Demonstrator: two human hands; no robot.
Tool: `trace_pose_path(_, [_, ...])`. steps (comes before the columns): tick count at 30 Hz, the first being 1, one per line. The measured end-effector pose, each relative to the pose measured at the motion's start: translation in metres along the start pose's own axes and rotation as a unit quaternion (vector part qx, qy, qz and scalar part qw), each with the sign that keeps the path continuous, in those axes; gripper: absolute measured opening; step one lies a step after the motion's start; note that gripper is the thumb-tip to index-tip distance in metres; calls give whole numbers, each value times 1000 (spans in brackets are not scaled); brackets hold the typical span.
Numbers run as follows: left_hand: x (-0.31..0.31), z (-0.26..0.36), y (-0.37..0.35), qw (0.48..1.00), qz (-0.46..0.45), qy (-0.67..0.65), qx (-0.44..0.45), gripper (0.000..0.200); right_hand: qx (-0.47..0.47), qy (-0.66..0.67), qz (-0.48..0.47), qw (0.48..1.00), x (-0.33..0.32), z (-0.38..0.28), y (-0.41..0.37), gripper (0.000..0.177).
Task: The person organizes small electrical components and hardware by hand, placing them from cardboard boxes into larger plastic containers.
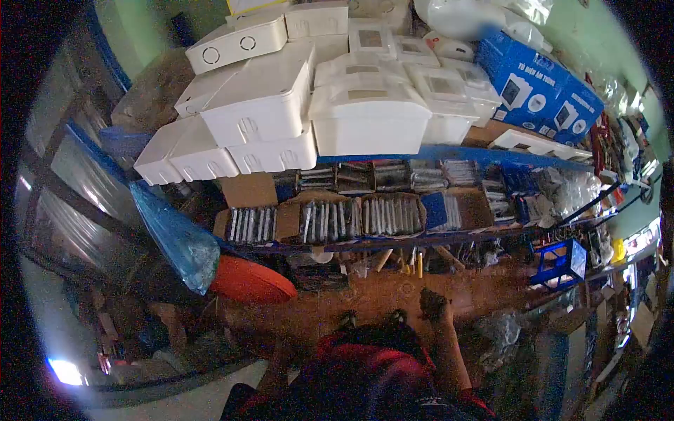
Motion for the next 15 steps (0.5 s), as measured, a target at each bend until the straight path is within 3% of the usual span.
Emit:
trace_pose_path(1, [3, 7, 0, 1000, 1, -8, 6, 43, 40, 39, -31, 998, 13, -7, -4, 50])
trace_pose_path(4, [21, 34, 2, 999, -5, -33, 33, 41, 36, -45, -3, 998, 9, -32, 1, 44])
trace_pose_path(7, [43, 64, 6, 996, -18, -51, 76, 38, -91, -191, -60, 976, 34, -59, -6, 39])
trace_pose_path(10, [56, 89, 11, 986, -31, -73, 144, 36, -73, 158, 42, 984, -77, -32, 76, 38])
trace_pose_path(13, [49, 109, 34, 954, -17, -129, 271, 34, -111, -67, 49, 990, -154, -22, 79, 41])
trace_pose_path(14, [37, 116, 46, 939, 4, -144, 313, 34, -126, -348, 52, 928, -165, -25, 64, 41])
trace_pose_path(15, [20, 129, 61, 933, 42, -132, 331, 33, -117, -601, 51, 789, -174, -24, 44, 41])
Point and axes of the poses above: each hand's wrist, its own y-axis towards the middle knuckle, its own x-axis out of the palm, z = x × y, the point moved 4 cm from there along y, towards the middle knuckle, and after that the axes turned 8 degrees about y, right-handed, at the moved point
